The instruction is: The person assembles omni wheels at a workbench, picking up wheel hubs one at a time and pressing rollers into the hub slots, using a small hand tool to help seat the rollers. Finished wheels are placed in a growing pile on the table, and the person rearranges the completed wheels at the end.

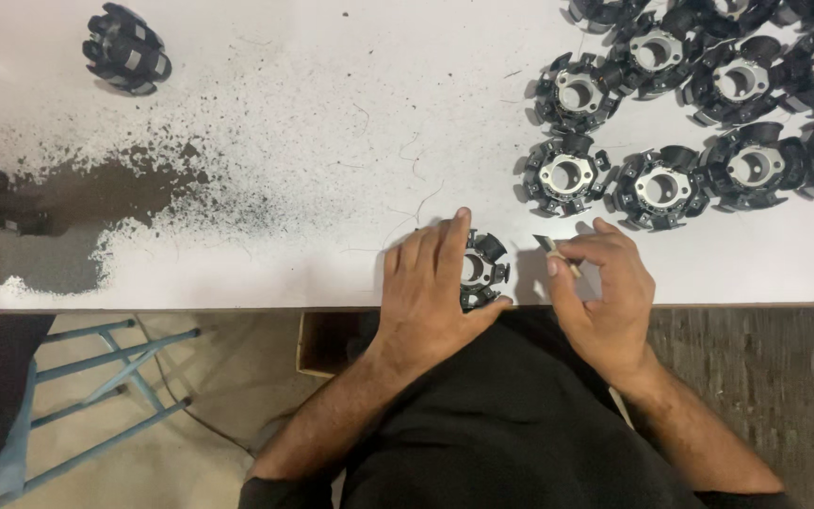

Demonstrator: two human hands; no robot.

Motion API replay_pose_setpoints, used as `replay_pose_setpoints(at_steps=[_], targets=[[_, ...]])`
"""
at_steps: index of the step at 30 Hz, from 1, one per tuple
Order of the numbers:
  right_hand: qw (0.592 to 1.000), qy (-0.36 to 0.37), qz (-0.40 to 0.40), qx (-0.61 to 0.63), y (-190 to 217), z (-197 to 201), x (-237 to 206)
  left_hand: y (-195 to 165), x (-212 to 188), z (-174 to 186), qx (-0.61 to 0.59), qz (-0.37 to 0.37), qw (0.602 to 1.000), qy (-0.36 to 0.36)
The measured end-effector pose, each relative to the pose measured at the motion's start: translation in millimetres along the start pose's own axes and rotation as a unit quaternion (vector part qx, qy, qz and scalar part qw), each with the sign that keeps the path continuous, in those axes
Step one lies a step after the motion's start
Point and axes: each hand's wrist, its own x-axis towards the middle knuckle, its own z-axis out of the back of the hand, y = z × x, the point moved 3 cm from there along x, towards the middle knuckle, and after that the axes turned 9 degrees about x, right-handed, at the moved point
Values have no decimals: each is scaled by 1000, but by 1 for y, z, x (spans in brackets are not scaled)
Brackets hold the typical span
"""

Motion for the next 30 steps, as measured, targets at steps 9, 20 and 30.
replay_pose_setpoints(at_steps=[9, 20, 30], targets=[[998, -15, -34, 52, -19, 2, -5, -21, -10, 29, -73, -143, 984, -75], [997, -13, -42, 57, -11, 3, -10, -36, -7, 71, 10, -185, 974, -127], [998, 2, -36, 48, -11, 2, -10, -32, -13, 71, 40, -199, 973, -107]])
